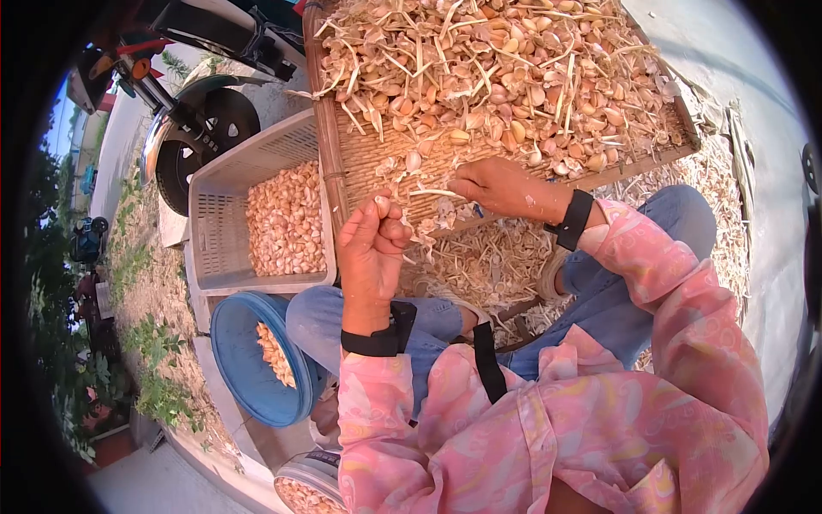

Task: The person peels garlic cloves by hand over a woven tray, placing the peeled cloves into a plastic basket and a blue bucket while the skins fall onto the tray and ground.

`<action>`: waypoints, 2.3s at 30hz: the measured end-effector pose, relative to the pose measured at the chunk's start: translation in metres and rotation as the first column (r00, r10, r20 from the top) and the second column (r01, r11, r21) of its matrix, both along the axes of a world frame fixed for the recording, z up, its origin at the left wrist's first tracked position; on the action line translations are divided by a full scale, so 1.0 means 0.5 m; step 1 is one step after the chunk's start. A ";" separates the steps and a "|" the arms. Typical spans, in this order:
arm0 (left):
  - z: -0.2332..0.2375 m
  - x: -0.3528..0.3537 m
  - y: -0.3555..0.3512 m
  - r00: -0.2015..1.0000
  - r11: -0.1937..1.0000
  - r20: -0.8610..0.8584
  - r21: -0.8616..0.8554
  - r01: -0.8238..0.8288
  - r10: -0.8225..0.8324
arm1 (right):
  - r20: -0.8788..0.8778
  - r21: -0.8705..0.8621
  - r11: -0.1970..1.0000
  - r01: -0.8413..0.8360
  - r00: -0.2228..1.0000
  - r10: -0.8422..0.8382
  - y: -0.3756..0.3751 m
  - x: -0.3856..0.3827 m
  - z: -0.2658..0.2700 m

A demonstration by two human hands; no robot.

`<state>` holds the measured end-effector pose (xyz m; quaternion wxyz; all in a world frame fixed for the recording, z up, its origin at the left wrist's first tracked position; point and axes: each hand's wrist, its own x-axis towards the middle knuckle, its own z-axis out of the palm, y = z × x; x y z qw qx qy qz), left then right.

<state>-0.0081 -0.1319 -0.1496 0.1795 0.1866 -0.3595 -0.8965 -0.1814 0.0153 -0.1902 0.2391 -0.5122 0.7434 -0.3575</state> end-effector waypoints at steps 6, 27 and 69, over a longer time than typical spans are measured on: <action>-0.021 0.059 -0.221 0.833 0.100 0.139 -0.990 0.101 0.535 | -0.200 0.114 0.976 -0.188 0.958 0.208 0.013 0.050 -0.014; -0.001 -0.195 -0.050 0.890 0.799 0.412 -0.460 0.387 -0.194 | -0.150 0.073 0.997 -0.006 0.989 0.017 0.014 0.004 -0.015; 0.076 0.167 0.008 0.948 0.871 -0.230 0.483 -0.084 0.219 | -0.576 0.050 0.990 0.132 0.814 -0.079 -0.044 -0.037 -0.017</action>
